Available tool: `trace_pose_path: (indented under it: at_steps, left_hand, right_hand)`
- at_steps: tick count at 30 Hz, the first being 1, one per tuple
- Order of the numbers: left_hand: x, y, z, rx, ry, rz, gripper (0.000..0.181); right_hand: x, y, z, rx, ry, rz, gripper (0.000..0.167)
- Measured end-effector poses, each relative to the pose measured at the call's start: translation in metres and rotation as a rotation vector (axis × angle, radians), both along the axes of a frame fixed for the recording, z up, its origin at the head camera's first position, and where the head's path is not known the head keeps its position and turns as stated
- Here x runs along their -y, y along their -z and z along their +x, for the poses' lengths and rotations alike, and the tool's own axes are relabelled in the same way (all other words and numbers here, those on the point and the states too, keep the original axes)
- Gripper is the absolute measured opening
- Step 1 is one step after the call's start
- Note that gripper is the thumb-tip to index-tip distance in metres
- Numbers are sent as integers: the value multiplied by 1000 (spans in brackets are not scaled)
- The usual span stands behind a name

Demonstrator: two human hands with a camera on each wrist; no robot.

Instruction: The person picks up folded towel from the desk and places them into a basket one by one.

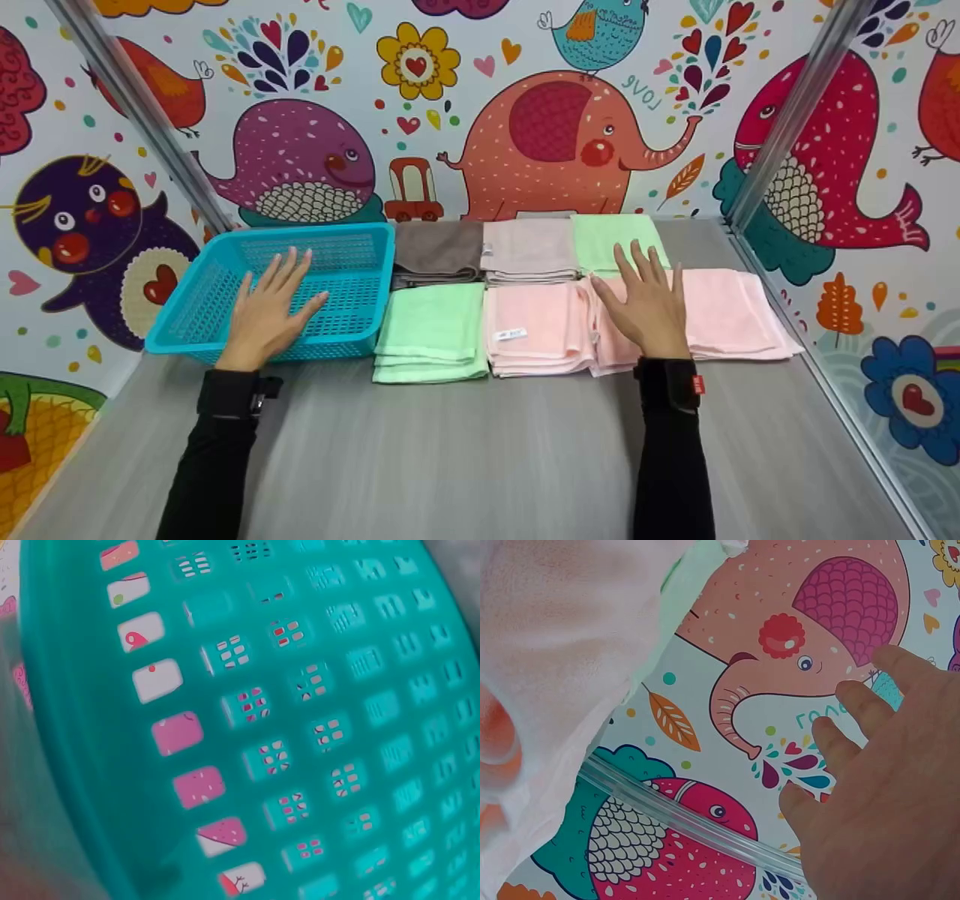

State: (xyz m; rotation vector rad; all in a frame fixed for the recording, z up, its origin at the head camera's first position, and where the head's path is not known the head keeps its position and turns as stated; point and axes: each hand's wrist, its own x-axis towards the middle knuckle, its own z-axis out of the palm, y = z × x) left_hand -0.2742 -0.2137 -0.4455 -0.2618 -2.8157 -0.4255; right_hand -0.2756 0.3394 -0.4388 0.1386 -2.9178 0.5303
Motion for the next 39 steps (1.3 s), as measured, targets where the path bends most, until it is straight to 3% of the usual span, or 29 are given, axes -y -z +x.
trace_pose_path:
  at_steps: [8, 12, 16, 19, 22, 24, 26, 29, 34, 37, 39]
  left_hand:
    - [-3, -2, 2, -20, 1, 9, 77]
    - [-14, -3, 3, -29, 43, 57, 73]
    - [-36, -5, 6, -94, 116, 122, 69]
    - [-61, -5, 13, -222, 190, 129, 65]
    - [-89, -2, 22, -337, 301, 40, 64]
    - [-106, 3, 29, -370, 387, -38, 62]
    - [-119, 11, 35, -345, 467, -105, 60]
    - [-131, 24, 41, -228, 522, -181, 56]
    - [-135, 43, 44, 15, 447, -294, 67]
    - [-132, 49, 43, 128, 388, -290, 72]
    - [-130, 52, 41, 166, 373, -269, 71]
  right_hand:
    - [6, 0, -2, 12, -4, -9, 81]
    - [18, 2, -4, -5, 3, -37, 82]
    - [44, 8, -6, -25, -29, -83, 81]
    - [73, 14, -7, -11, -80, -117, 81]
    - [104, 23, -4, -6, -141, -146, 81]
    - [125, 30, -1, -16, -190, -155, 81]
    - [144, 38, 3, -40, -249, -162, 80]
    - [165, 51, 8, -66, -348, -140, 78]
    - [179, 69, 14, -53, -495, -44, 65]
    - [179, 73, 16, -28, -556, 9, 57]
    - [178, 73, 17, -13, -586, 32, 54]
